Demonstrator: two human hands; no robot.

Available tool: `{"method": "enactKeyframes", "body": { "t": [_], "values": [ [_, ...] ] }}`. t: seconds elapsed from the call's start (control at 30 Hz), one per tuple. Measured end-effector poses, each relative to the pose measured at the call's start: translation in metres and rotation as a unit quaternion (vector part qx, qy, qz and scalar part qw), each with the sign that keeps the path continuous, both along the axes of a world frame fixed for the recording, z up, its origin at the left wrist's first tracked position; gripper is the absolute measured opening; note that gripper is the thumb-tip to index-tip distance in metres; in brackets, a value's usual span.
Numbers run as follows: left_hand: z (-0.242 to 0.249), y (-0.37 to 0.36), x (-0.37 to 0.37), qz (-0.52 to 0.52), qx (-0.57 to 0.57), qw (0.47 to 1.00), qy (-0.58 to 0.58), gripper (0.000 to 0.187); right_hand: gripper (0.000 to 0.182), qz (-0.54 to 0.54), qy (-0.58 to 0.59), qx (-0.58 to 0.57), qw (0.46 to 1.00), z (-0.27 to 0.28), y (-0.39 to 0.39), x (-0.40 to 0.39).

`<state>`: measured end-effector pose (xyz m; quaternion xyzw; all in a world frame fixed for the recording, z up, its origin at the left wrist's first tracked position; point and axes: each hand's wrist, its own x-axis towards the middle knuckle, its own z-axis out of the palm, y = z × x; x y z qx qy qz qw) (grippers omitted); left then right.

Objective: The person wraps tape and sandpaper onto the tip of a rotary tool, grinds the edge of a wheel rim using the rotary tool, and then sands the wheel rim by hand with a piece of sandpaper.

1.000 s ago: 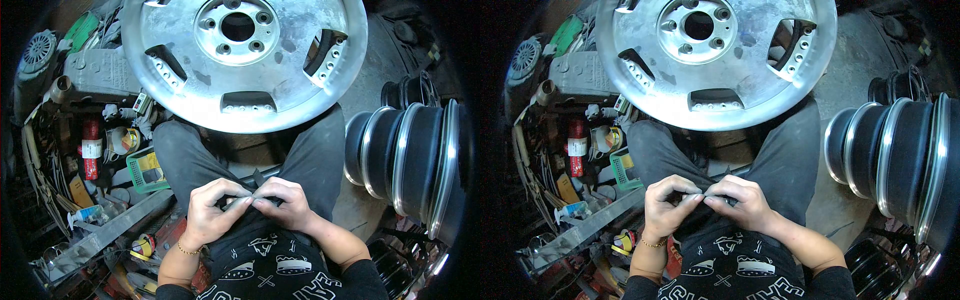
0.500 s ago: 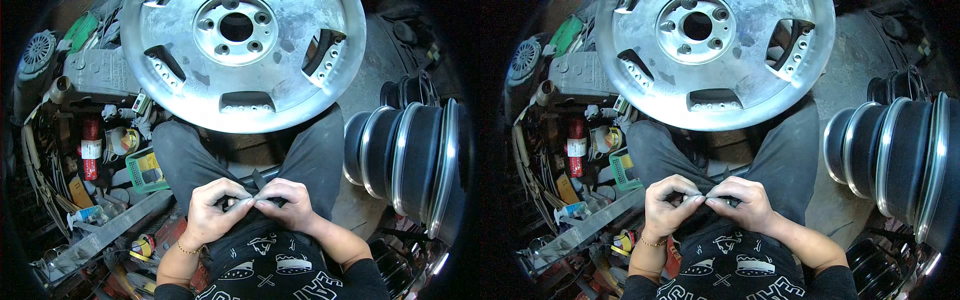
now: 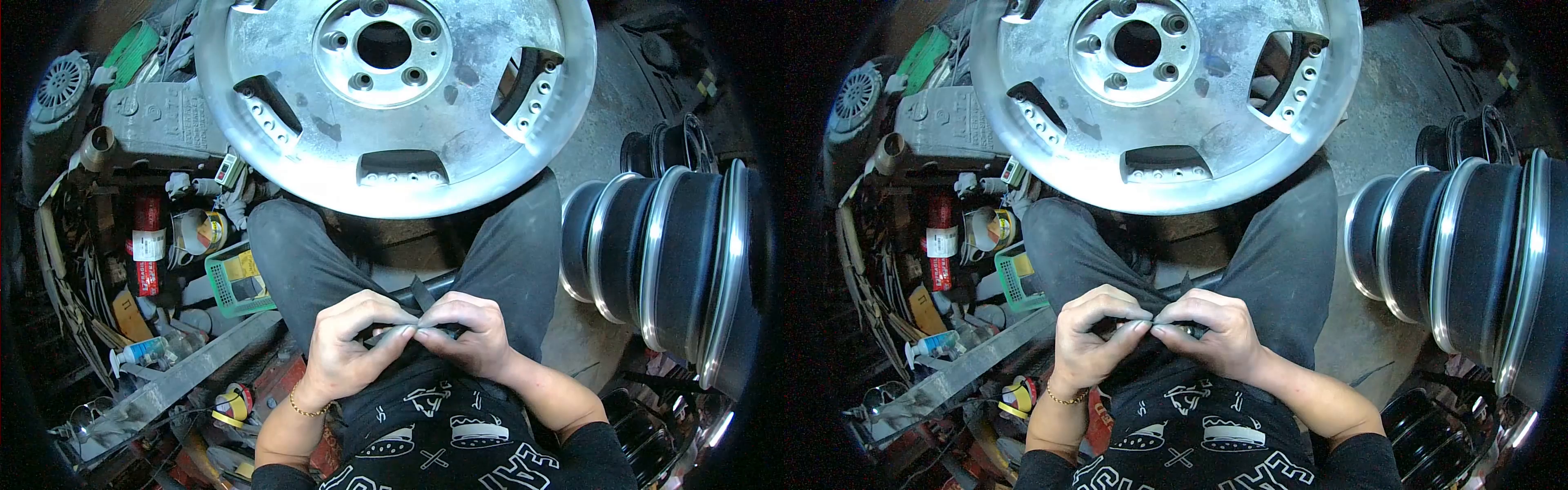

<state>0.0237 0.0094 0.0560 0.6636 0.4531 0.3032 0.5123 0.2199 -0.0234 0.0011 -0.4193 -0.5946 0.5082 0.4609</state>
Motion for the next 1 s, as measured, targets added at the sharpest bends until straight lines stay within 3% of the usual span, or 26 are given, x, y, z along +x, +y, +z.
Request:
{"method": "enactKeyframes", "body": {
  "t": [0.33,0.63,1.0],
  "values": [
    [0.0012,0.0000,0.0020,0.001,0.045,0.999,0.018,0.013,0.015,-0.002,0.006,0.008,1.000,-0.0016,-0.0009,-0.0013],
    [0.0009,-0.0004,0.0012,0.019,-0.008,1.000,-0.002,0.013,0.016,-0.007,0.005,0.016,1.000,-0.0017,-0.0014,-0.0014],
    [-0.0003,-0.0006,0.0012,0.012,0.008,1.000,-0.007,0.012,0.015,-0.016,0.014,0.023,1.000,-0.0022,-0.0022,-0.0038]
  ]
}}
